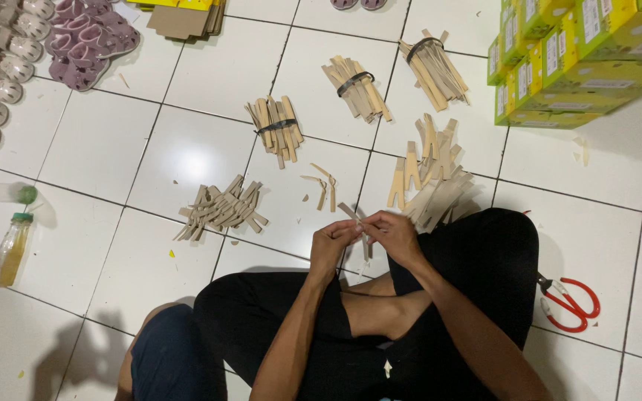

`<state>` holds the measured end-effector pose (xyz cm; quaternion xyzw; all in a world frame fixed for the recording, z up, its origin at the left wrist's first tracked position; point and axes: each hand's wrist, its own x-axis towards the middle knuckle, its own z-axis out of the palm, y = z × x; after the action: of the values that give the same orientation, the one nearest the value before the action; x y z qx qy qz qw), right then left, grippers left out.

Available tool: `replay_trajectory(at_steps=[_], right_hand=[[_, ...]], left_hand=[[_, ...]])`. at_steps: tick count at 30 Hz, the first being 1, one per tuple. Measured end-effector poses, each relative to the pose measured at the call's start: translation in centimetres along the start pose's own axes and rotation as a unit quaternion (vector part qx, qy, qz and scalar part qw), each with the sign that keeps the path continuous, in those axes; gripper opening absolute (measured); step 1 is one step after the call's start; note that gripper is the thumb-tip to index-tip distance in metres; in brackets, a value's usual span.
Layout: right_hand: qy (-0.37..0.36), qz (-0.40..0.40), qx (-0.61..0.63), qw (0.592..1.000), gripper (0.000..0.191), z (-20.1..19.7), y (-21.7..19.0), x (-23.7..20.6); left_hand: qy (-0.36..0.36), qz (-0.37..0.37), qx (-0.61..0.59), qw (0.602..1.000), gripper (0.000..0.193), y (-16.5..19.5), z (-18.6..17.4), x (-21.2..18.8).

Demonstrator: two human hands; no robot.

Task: The person sits on the floor and repeatedly peels thin layers off small wooden sticks by hand. They pick up a stick, strip the outer layer, and place the processed piece into a growing pile on the floor.

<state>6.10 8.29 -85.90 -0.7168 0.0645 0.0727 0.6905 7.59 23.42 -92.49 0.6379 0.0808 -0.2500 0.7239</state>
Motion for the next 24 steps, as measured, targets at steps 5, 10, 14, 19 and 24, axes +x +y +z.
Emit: replay_trajectory(at_steps=[5,10,14,19,24], right_hand=[[-0.038,-0.009,0.071,0.997,0.025,-0.3,0.2,0.1],[-0.048,0.031,0.101,0.993,0.026,-0.7,0.4,0.3],[-0.06,0.039,0.048,0.996,0.019,-0.7,0.4,0.2],[-0.006,0.015,-0.03,0.999,0.011,0.2,0.7,0.1],[-0.01,-0.016,0.06,0.998,0.009,0.9,1.0,0.2]], left_hand=[[-0.027,-0.009,-0.056,0.998,0.023,0.0,-0.6,0.7],[-0.066,0.019,-0.024,0.997,0.021,-0.3,-0.8,0.8],[-0.055,0.041,0.036,0.997,0.021,-0.5,-0.8,0.8],[0.011,0.082,0.078,0.994,0.018,-1.2,0.0,0.6],[0.085,0.093,0.086,0.988,0.016,-1.1,0.7,0.1]])
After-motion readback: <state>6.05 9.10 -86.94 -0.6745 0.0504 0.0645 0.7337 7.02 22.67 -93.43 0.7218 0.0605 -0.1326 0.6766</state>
